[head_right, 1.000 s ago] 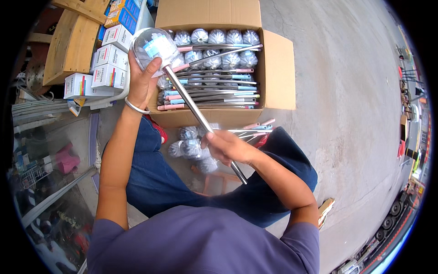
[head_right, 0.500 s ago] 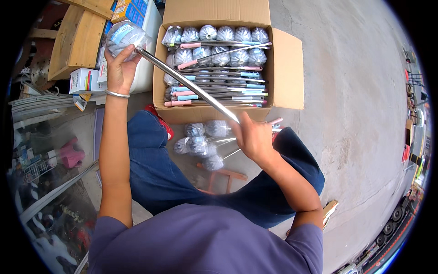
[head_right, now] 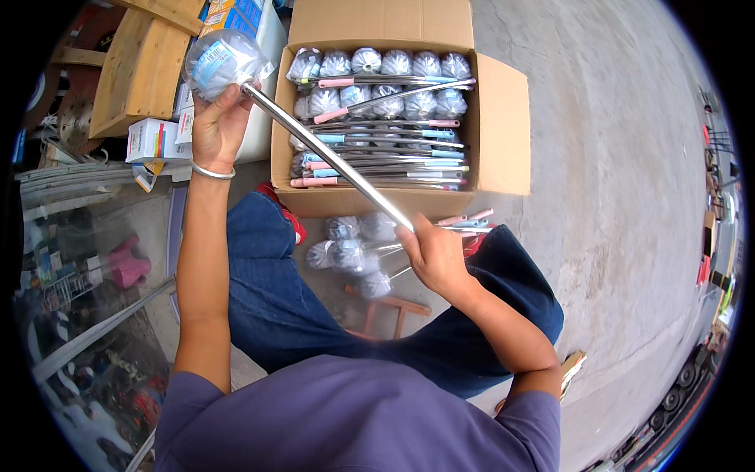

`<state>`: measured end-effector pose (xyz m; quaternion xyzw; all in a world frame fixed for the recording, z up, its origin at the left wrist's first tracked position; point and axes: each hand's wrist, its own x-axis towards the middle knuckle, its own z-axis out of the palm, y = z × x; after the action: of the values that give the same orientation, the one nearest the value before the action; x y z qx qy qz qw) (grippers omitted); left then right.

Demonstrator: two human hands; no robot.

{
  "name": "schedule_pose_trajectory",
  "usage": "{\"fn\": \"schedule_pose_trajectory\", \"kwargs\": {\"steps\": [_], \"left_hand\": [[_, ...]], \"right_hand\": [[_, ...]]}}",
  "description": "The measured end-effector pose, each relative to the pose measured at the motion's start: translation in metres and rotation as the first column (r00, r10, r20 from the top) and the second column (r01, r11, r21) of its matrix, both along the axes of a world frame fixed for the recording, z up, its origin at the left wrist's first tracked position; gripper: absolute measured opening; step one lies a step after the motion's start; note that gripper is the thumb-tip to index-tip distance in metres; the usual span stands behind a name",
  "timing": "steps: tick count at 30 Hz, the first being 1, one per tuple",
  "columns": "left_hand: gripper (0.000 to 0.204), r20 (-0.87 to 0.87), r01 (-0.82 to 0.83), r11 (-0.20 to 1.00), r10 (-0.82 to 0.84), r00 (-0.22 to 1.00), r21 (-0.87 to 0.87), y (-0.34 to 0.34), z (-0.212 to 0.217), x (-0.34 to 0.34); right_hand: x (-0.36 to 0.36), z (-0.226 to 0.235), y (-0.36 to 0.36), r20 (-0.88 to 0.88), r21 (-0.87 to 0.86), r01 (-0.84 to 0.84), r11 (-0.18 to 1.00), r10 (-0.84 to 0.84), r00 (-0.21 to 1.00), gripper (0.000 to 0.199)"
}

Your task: The person sits on the ground and repeatedly picks up a metal rod and a plastic-wrapped duster head from a cardboard box. They attach the duster head to the rod, then place the assembled duster on the ground beside them. This process is repeated multiple times.

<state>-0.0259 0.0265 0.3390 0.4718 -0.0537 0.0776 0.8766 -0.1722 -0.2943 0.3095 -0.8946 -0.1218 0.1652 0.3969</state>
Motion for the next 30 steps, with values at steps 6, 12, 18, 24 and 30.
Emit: {"fn": "schedule_pose_trajectory", "kwargs": {"steps": [6,12,18,24,30], "left_hand": [[0.051,-0.025,0.065,0.994,-0.067,0.997,-0.092,0.004,-0.001,-0.001],[0.055,-0.026,-0.081,0.995,0.083,0.996,0.062,-0.001,-0.006,0.002],[0.055,-0.064,0.055,0.995,-0.061,0.996,-0.085,0.006,-0.009,0.003],[0.051,-0.042,-0.013,1.0,0.012,0.999,-0.015,0.0,-0.012,0.004],[0.051,-0.026,0.087,0.994,-0.089,0.996,-0.065,0.003,-0.011,0.004]], "right_hand": [[-0.008,-0.007,0.001,-0.579,0.57,0.161,0.806,0.254,0.775,0.05],[0.004,-0.015,-0.001,0.099,0.025,0.042,0.999,-0.044,0.994,0.035],[0.0,0.003,-0.009,-0.763,0.603,0.3,0.739,0.425,0.487,0.053],[0.0,0.005,-0.002,-0.069,0.015,0.019,1.0,-0.018,0.997,0.035],[-0.005,-0.002,-0.005,-0.533,0.453,0.104,0.885,0.176,0.828,0.051]]}}
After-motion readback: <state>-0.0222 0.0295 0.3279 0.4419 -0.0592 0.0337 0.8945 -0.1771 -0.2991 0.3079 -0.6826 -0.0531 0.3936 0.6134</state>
